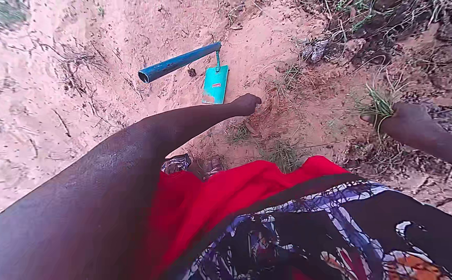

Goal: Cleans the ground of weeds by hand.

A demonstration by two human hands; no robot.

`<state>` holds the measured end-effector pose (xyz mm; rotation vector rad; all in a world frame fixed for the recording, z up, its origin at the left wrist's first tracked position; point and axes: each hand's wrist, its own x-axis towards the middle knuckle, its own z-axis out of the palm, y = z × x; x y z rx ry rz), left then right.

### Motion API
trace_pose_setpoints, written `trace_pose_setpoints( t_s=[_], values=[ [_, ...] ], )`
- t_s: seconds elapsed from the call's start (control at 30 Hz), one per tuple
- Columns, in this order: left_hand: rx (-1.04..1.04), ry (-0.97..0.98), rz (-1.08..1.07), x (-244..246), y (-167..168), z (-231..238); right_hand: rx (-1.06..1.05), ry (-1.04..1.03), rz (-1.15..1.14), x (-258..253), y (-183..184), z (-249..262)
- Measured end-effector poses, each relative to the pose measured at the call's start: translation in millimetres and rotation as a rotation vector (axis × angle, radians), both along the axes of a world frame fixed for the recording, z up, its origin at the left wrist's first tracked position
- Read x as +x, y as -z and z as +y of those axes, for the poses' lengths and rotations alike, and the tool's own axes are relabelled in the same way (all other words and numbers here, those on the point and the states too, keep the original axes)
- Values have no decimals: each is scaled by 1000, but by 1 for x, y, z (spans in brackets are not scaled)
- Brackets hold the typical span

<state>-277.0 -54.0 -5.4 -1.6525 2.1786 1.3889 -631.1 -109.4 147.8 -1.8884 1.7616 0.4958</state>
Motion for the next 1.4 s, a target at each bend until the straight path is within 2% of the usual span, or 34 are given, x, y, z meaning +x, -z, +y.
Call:
trace_pose_setpoints(
  t_s=[0.1,0.17,0.23,0.3,0.43,0.5,0.57,0.7,0.8,0.87,1.0,1.1,1.17,1.27,1.4],
  values=[
    [-8,-54,-19,-8,7,-6,-112,116,-50,-14,58,10],
    [1,-81,-40,-11,11,-5,-122,281,-104,-25,98,25],
    [0,-103,-28,-16,18,-9,-118,490,-187,-38,130,48],
    [-39,-97,-24,-22,31,-16,-124,561,-203,-46,149,60],
    [-236,-123,-108,-50,58,-17,-66,464,-119,-47,151,56],
    [-369,-129,-68,-61,73,-12,-69,471,-116,-46,152,56],
    [-412,-139,-26,-65,81,-10,-65,485,-108,-46,151,59],
    [-423,-276,131,-55,91,-17,-75,494,-113,-45,154,58],
    [-458,-332,95,-61,94,-18,-71,487,-107,-47,156,60],
    [-448,-391,61,-68,93,-21,-76,476,-122,-46,153,61],
    [-267,-494,30,-63,81,-41,-92,471,-121,-47,154,61],
    [-162,-647,97,-45,68,-70,-84,464,-110,-46,153,60],
    [-23,-710,184,-33,63,-85,-74,463,-93,-48,154,61],
    [130,-681,247,-22,54,-89,-111,463,-119,-48,157,63],
    [76,-486,229,-16,56,-73,-135,443,-132,-49,159,64]
  ],
)
